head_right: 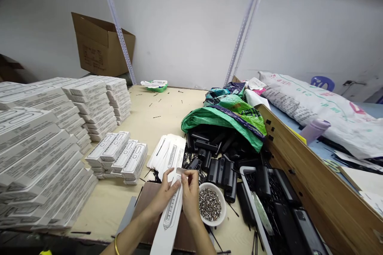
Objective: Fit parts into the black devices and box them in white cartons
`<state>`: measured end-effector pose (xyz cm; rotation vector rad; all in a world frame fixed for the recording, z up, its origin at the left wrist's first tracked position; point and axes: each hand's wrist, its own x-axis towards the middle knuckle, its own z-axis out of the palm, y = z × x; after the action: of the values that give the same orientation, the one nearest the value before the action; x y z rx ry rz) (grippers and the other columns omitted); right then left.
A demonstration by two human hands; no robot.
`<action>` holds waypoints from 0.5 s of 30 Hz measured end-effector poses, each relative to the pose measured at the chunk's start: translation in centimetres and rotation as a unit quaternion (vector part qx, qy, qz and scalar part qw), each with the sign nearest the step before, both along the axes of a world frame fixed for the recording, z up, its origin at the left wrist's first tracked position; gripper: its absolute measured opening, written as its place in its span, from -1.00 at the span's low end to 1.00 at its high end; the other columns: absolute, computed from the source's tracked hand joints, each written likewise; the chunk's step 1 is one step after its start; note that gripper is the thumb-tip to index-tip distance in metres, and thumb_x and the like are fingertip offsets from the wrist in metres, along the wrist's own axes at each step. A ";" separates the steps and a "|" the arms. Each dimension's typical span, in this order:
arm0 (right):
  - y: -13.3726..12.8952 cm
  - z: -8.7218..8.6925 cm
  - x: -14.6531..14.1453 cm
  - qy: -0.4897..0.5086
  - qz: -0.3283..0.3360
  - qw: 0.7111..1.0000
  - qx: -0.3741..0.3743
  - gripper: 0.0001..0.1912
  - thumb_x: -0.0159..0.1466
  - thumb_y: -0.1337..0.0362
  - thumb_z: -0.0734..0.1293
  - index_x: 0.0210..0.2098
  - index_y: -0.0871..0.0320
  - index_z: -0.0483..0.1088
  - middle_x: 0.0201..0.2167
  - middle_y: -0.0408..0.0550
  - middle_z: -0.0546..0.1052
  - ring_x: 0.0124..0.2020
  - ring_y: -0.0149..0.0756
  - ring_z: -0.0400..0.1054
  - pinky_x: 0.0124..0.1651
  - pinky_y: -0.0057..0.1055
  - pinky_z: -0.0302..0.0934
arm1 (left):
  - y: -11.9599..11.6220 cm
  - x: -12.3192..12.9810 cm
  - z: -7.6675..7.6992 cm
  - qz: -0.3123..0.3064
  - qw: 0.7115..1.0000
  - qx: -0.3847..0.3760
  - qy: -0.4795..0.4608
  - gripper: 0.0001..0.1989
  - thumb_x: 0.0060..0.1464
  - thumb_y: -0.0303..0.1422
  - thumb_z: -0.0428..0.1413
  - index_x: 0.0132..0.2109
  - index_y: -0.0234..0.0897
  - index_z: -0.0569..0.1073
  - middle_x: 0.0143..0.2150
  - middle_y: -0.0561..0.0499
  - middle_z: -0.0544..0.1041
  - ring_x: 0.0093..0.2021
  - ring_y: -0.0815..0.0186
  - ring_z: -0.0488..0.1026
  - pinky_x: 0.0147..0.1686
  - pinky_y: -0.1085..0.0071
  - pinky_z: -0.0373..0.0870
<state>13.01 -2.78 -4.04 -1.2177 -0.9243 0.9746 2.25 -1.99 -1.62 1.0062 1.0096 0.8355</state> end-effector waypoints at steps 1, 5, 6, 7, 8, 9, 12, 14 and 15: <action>0.0 0.3 0.1 0.021 -0.003 1.000 0.003 -0.72 0.20 -0.02 0.28 -0.26 0.03 0.27 -0.34 -0.13 0.38 -0.27 -0.25 0.31 -0.19 -0.34 0.22 | 0.1 0.0 -0.2 -0.001 1.000 -0.013 0.003 -0.17 0.06 -0.01 0.07 0.30 -0.20 -0.17 -0.08 -0.13 0.49 -0.08 0.18 0.47 -0.02 0.23 0.32; 0.6 1.3 0.5 0.103 0.040 0.994 -0.015 -0.65 0.16 -0.07 0.31 -0.46 0.08 0.25 -0.47 -0.17 0.36 -0.43 -0.32 0.27 -0.36 -0.42 0.19 | 0.2 -0.2 -0.5 -0.030 0.999 0.014 0.019 -0.06 0.10 -0.07 0.06 0.34 -0.25 -0.40 -0.06 -0.17 0.48 -0.02 0.16 0.44 0.04 0.20 0.27; 0.8 1.4 0.6 0.114 0.045 0.992 -0.020 -0.63 0.13 -0.06 0.33 -0.50 0.09 0.23 -0.51 -0.19 0.34 -0.48 -0.35 0.24 -0.39 -0.44 0.17 | 0.1 -0.3 -0.5 -0.031 0.998 0.042 0.029 -0.05 0.10 -0.10 0.07 0.34 -0.26 -0.42 -0.03 -0.18 0.47 0.04 0.17 0.40 0.09 0.21 0.23; 1.0 1.4 0.7 0.122 0.045 0.991 -0.024 -0.62 0.10 -0.05 0.36 -0.51 0.10 0.23 -0.53 -0.21 0.32 -0.50 -0.37 0.23 -0.40 -0.45 0.16 | -0.1 -0.3 -0.5 -0.031 0.996 0.071 0.042 -0.04 0.10 -0.13 0.08 0.35 -0.26 -0.42 0.01 -0.18 0.46 0.09 0.17 0.36 0.13 0.22 0.18; 1.2 1.4 0.8 0.129 0.042 0.990 -0.030 -0.63 0.07 -0.03 0.39 -0.50 0.10 0.24 -0.54 -0.23 0.32 -0.52 -0.38 0.22 -0.41 -0.45 0.16 | -0.3 -0.2 -0.4 -0.032 0.993 0.094 0.057 -0.04 0.10 -0.15 0.09 0.35 -0.24 -0.42 0.04 -0.18 0.45 0.13 0.18 0.32 0.16 0.21 0.14; 1.3 1.3 0.8 0.135 0.040 0.989 -0.038 -0.64 0.05 -0.02 0.41 -0.49 0.10 0.26 -0.56 -0.24 0.32 -0.53 -0.38 0.21 -0.43 -0.46 0.15 | -0.5 -0.2 -0.4 -0.032 0.991 0.109 0.073 -0.05 0.10 -0.15 0.09 0.35 -0.23 -0.42 0.06 -0.18 0.44 0.14 0.17 0.31 0.17 0.20 0.12; 0.9 1.0 0.4 0.146 0.048 0.987 -0.054 -0.65 0.10 -0.06 0.37 -0.48 0.10 0.31 -0.57 -0.22 0.36 -0.56 -0.37 0.22 -0.46 -0.44 0.15 | -0.7 -0.3 -0.1 -0.041 0.989 0.107 0.094 -0.05 0.12 -0.13 0.07 0.36 -0.21 -0.45 0.10 -0.19 0.42 0.13 0.14 0.33 0.15 0.16 0.15; 0.0 0.7 0.1 0.134 0.053 0.988 -0.046 -0.65 0.14 -0.07 0.32 -0.44 0.10 0.37 -0.52 -0.18 0.42 -0.48 -0.31 0.30 -0.39 -0.41 0.20 | -0.4 -0.5 -0.2 -0.042 0.992 0.086 0.085 -0.03 0.12 -0.10 0.06 0.35 -0.24 -0.47 0.11 -0.21 0.42 0.12 0.13 0.34 0.14 0.17 0.17; -0.5 0.6 -0.1 0.123 0.056 0.990 -0.043 -0.66 0.15 -0.06 0.32 -0.40 0.10 0.39 -0.46 -0.15 0.45 -0.41 -0.28 0.34 -0.33 -0.39 0.23 | -0.2 -0.7 -0.4 -0.040 0.993 0.074 0.081 -0.03 0.12 -0.09 0.06 0.35 -0.26 -0.47 0.11 -0.22 0.41 0.12 0.13 0.33 0.13 0.17 0.19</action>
<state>12.93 -3.24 -3.47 -1.0957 -0.7675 1.2348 1.57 -2.23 -2.01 1.2498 1.0470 0.7807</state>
